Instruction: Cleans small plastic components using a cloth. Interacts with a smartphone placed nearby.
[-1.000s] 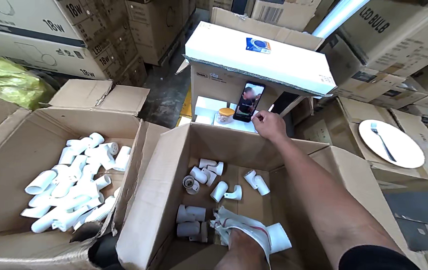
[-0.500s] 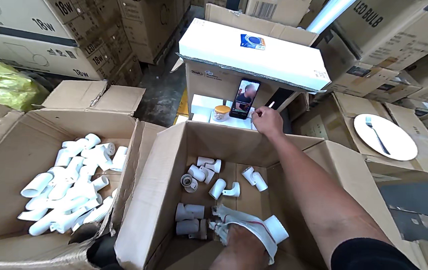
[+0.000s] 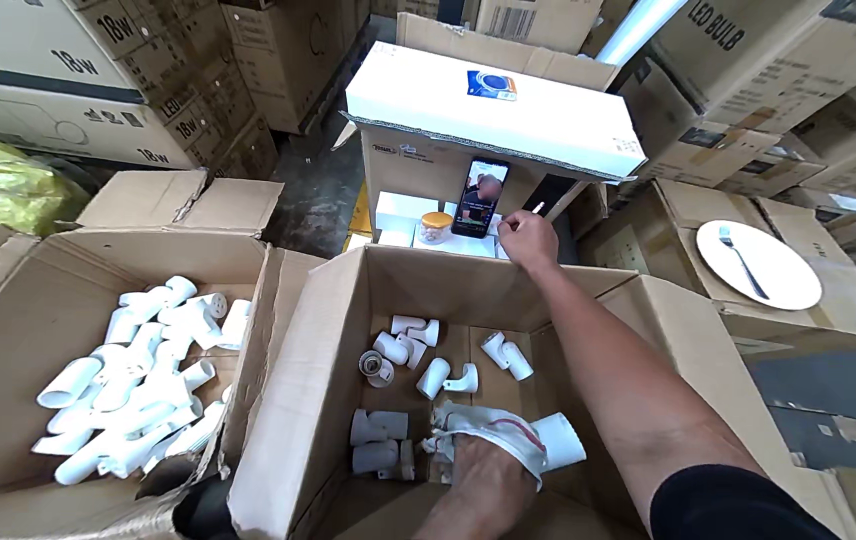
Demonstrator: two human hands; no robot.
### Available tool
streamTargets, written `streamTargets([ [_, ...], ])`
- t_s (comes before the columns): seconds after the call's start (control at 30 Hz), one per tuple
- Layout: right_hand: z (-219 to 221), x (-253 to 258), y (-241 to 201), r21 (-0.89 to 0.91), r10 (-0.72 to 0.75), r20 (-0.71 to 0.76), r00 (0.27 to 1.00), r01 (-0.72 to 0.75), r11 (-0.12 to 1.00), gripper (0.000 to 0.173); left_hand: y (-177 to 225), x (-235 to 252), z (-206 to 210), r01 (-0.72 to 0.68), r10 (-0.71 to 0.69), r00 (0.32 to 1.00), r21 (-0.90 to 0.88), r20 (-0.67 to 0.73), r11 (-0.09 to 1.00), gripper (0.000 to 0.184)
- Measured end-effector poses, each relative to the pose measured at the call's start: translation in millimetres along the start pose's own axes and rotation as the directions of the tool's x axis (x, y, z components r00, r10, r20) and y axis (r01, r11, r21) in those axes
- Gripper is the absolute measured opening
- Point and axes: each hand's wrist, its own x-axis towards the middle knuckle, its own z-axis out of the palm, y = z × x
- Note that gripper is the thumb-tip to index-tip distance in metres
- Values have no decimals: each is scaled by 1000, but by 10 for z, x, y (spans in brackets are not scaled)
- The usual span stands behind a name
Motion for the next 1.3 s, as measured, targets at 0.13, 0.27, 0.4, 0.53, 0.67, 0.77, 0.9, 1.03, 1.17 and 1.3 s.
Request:
streamTargets([
  [0.13,2,7,9,11,21,-4,1000,-21,1000,29,12,-12,-27,14,-14,998,0,53,1000,39],
  [0.27,15,20,23,15,22,-8,1000,-22,1000,28,-8,-4,11,-5,5,998,9,64,1000,40],
  [0.4,27,31,37,-5,-29,11,1000,29,1000,30,-70,-28,97,-89,88,996,56,25,994,35],
  [0.53,40,39,46,-48,-185,65,981,188,981,41,-57,-6,68,-69,58,990,81,126,994,38],
  [0.67,80,120,51,-114,-361,162,918,381,918,53,-35,-5,50,-57,40,980,83,197,995,40],
  [0.77,86,199,9,-145,-362,239,901,402,904,67,-18,-24,26,-53,30,975,96,220,994,40],
  [0.9,92,208,-43,-154,-388,158,908,411,899,78,-29,-25,32,-70,49,980,104,190,992,38],
  [1.03,57,77,-22,-123,-346,-30,938,340,933,65,-12,-15,25,-81,57,977,108,206,991,38],
  [1.17,48,48,-3,-121,-290,-46,956,283,951,56,-20,-13,35,-68,39,973,120,228,990,39],
  [1.3,54,91,6,-136,-261,26,965,262,955,53,-26,2,36,-57,19,967,141,255,988,39],
])
